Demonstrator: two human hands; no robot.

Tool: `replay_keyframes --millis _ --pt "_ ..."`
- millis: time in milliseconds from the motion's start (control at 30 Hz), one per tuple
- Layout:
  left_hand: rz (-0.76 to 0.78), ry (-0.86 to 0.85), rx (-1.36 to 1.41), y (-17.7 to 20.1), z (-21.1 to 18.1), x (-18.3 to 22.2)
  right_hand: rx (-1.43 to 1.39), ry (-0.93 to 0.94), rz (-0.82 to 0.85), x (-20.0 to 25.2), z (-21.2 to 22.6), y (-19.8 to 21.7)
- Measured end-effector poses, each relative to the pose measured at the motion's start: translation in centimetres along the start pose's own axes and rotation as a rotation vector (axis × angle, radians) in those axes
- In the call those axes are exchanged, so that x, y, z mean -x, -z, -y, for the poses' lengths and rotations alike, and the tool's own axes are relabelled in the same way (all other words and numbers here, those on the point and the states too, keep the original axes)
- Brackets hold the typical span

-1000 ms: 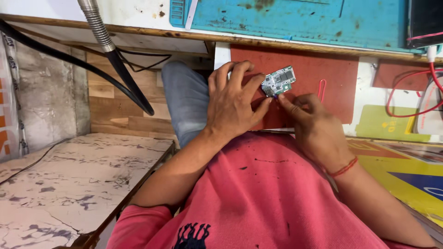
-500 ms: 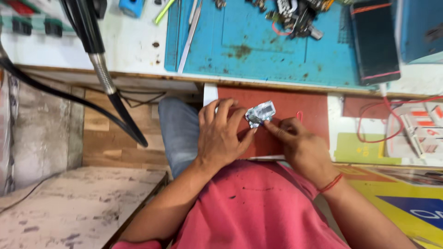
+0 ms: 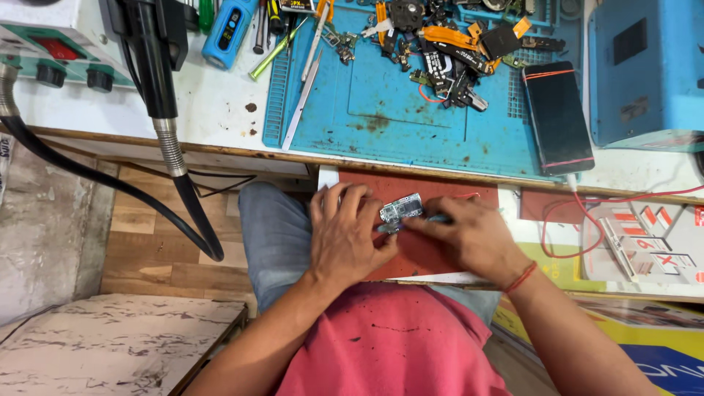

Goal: The person cleans a small circuit board using a brush and a thin tool, then wipes it down on a red surface at a workbench filled with disassembled phone parts.

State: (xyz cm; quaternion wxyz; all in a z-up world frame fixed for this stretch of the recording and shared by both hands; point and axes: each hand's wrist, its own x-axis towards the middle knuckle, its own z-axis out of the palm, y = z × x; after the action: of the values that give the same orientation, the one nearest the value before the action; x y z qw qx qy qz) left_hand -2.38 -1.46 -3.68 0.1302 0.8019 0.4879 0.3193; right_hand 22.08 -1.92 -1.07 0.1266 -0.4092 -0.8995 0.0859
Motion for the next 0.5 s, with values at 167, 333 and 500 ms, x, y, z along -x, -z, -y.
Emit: replay_keyframes --millis 167,333,500 --pt "0.113 -0.091 0.093 -0.3 1.6 -1.2 0.105 -0.163 -0.033 1.6 -0.8 -0.2" --pt "0.195 -0.172 0.141 0.2 2.3 -0.3 0.076 -0.117 -0.026 2.7 0.8 -0.8" --pt "0.142 -0.133 0.127 0.5 1.8 1.4 -0.005 -0.098 -0.120 2.4 2.0 -1.9"
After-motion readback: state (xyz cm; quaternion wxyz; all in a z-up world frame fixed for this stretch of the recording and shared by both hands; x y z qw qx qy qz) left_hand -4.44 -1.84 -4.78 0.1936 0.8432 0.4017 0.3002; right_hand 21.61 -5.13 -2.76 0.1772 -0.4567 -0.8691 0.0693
